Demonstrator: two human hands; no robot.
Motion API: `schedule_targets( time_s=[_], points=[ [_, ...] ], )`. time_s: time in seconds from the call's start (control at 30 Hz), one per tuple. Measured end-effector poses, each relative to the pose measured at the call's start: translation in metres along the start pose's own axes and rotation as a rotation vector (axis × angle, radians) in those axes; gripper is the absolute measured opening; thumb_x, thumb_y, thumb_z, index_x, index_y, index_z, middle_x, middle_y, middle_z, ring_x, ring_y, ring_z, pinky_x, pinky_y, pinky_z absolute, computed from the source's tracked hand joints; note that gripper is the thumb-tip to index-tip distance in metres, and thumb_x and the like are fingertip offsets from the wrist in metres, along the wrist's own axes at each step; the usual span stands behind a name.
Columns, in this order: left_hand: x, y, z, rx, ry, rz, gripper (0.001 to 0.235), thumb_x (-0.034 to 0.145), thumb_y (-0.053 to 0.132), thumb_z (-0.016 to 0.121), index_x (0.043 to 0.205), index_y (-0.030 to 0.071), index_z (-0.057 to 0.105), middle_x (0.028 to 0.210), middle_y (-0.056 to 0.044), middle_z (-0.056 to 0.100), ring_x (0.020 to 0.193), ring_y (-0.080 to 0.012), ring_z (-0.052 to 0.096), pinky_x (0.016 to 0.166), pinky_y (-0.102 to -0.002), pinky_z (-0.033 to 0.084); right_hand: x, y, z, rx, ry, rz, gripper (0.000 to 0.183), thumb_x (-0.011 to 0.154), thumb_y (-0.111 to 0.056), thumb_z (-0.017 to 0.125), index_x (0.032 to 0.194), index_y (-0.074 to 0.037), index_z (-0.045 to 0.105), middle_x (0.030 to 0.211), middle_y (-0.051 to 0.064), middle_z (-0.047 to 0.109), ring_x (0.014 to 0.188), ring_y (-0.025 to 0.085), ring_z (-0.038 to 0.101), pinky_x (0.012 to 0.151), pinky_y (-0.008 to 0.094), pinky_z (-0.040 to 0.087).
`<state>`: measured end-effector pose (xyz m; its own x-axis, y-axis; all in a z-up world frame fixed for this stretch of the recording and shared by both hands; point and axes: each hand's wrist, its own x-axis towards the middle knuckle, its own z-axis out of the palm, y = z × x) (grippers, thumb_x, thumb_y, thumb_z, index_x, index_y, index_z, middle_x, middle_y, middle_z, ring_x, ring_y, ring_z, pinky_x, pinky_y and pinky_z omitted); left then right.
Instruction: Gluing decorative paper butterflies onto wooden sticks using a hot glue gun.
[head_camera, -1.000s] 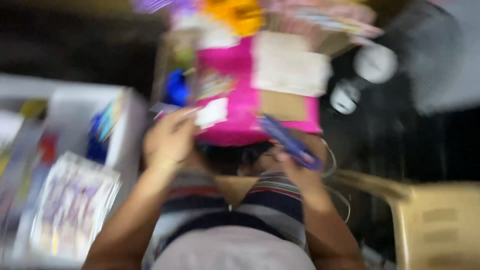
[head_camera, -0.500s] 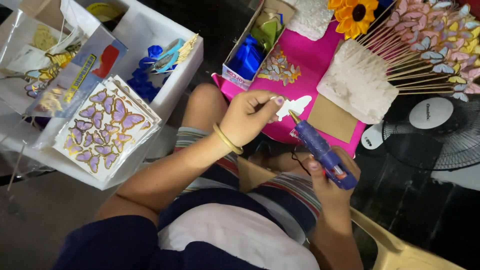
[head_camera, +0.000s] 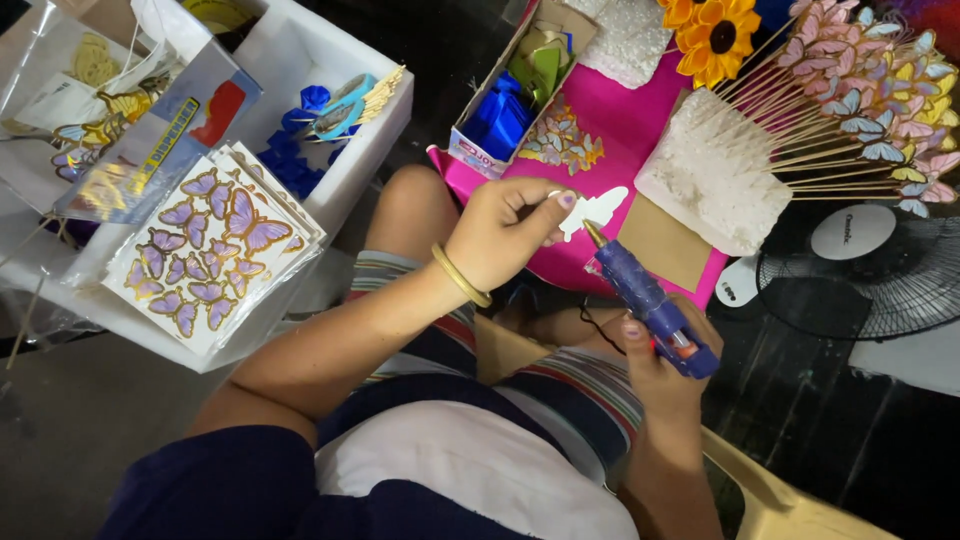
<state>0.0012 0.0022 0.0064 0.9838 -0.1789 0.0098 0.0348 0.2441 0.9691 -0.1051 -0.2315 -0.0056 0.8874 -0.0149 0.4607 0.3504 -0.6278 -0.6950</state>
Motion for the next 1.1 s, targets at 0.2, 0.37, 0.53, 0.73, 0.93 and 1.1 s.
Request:
schedule_targets(
  time_s=[0.2, 0.37, 0.53, 0.73, 0.93, 1.1],
  points=[
    [0.001, 0.005, 0.004, -0.009, 0.004, -0.011, 0.018, 0.099, 0.015, 0.064, 0.099, 0.004, 0.077, 0.07, -0.012, 0.073, 0.07, -0.0127, 0.072, 0.068, -0.027, 0.064, -0.009, 0.013, -0.002, 0.004, 0.021, 0.001, 0.039, 0.092, -0.037, 0.079, 0.078, -0.004, 0.063, 0.066, 0.012, 0.056, 0.059, 0.035, 0.062, 0.061, 0.036, 0.049],
    [0.004, 0.0, 0.006, -0.002, 0.009, -0.01, 0.017, 0.099, 0.016, 0.064, 0.099, 0.005, 0.077, 0.068, -0.012, 0.073, 0.067, -0.0134, 0.072, 0.066, -0.027, 0.065, -0.015, 0.019, -0.002, -0.019, 0.004, 0.044, 0.034, 0.09, -0.035, 0.081, 0.081, -0.005, 0.067, 0.067, 0.012, 0.059, 0.061, 0.037, 0.063, 0.061, 0.036, 0.05],
    [0.004, -0.004, 0.0, -0.021, 0.013, -0.014, 0.016, 0.099, 0.013, 0.065, 0.101, 0.002, 0.077, 0.076, -0.015, 0.075, 0.071, -0.0154, 0.074, 0.067, -0.029, 0.065, -0.021, 0.064, 0.001, -0.092, -0.033, 0.139, 0.036, 0.09, -0.036, 0.083, 0.091, -0.002, 0.07, 0.071, 0.019, 0.063, 0.068, 0.044, 0.066, 0.064, 0.044, 0.051],
    [-0.004, 0.006, -0.027, 0.049, 0.023, -0.032, 0.019, 0.101, 0.012, 0.063, 0.11, -0.001, 0.075, 0.079, -0.02, 0.074, 0.074, -0.0208, 0.074, 0.069, -0.037, 0.066, -0.013, 0.221, -0.01, -0.022, 0.093, 0.258, 0.022, 0.096, -0.013, 0.082, 0.106, 0.003, 0.07, 0.091, 0.022, 0.071, 0.085, 0.029, 0.066, 0.079, 0.043, 0.051],
    [-0.019, -0.006, -0.059, 0.315, 0.107, 0.114, 0.011, 0.096, 0.004, 0.073, 0.105, -0.001, 0.078, 0.08, -0.025, 0.066, 0.076, -0.0286, 0.072, 0.062, -0.04, 0.063, -0.019, 0.27, 0.01, -0.248, 0.07, 0.647, 0.046, 0.085, -0.043, 0.092, 0.098, -0.003, 0.074, 0.079, 0.021, 0.07, 0.079, 0.041, 0.072, 0.067, 0.047, 0.051],
    [-0.037, -0.011, -0.089, 0.204, 0.227, -0.091, 0.011, 0.101, 0.004, 0.068, 0.104, -0.004, 0.075, 0.065, -0.019, 0.065, 0.063, -0.024, 0.071, 0.061, -0.037, 0.065, -0.028, 0.291, 0.017, -0.28, 0.036, 0.724, 0.043, 0.08, -0.047, 0.092, 0.087, -0.008, 0.075, 0.069, 0.016, 0.068, 0.067, 0.032, 0.068, 0.061, 0.042, 0.048]
  ],
)
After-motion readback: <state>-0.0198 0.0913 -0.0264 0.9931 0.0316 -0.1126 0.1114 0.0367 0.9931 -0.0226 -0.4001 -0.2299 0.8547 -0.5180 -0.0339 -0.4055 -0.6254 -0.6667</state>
